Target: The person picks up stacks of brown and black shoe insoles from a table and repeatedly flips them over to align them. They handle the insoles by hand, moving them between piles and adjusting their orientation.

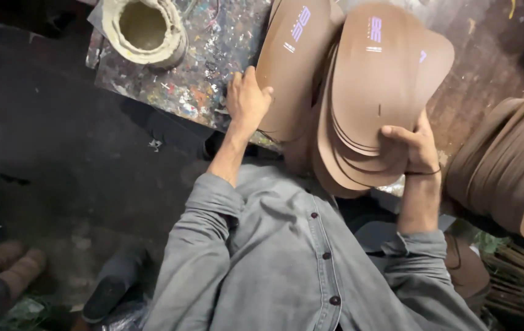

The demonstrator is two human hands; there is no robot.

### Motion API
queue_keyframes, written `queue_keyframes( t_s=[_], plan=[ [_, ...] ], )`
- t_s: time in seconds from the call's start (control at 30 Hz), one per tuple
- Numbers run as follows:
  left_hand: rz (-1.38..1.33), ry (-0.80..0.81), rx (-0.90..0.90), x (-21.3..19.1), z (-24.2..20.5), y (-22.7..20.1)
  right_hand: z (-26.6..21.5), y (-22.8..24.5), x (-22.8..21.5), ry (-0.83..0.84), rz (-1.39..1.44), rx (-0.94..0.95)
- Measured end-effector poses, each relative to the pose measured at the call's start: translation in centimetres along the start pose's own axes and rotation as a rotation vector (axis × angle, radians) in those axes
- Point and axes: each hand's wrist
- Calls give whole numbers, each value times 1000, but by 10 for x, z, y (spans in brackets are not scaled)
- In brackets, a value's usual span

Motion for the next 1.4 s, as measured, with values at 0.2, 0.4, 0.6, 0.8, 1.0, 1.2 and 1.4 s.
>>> queue_keyframes(
  t_s=[0.2, 0.4, 0.6, 0.8, 1.0, 1.2, 1.4],
  plan=[
    [-179, -151, 332, -40, -25, -55, 19, -95, -43, -272, -38, 324],
    [-844, 113, 532, -64, -61, -133, 21, -103, -50, -152, -6, 239],
    [-825, 275, 119, 76, -81, -76, 7, -66, -38, -157, 470, 383],
    [-162, 772, -114, 48, -94, -97, 14, -79, -30, -114, -87, 129],
    [179, 358, 435, -26, -94, -140, -19, 47, 18, -167, -990, -78],
    [456, -543, 1386, -42, -93, -152, -34, 83, 35, -161, -1364, -368],
    [593, 543, 665, -41, -86, -126, -12, 46, 33, 20, -1689, -309]
  ],
)
Point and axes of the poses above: each hand's wrist, its own z-axis towards the middle knuckle, its own x-axis out of the palm, y = z × x, and after that the axes turned 6 degrees about -z, right-handed
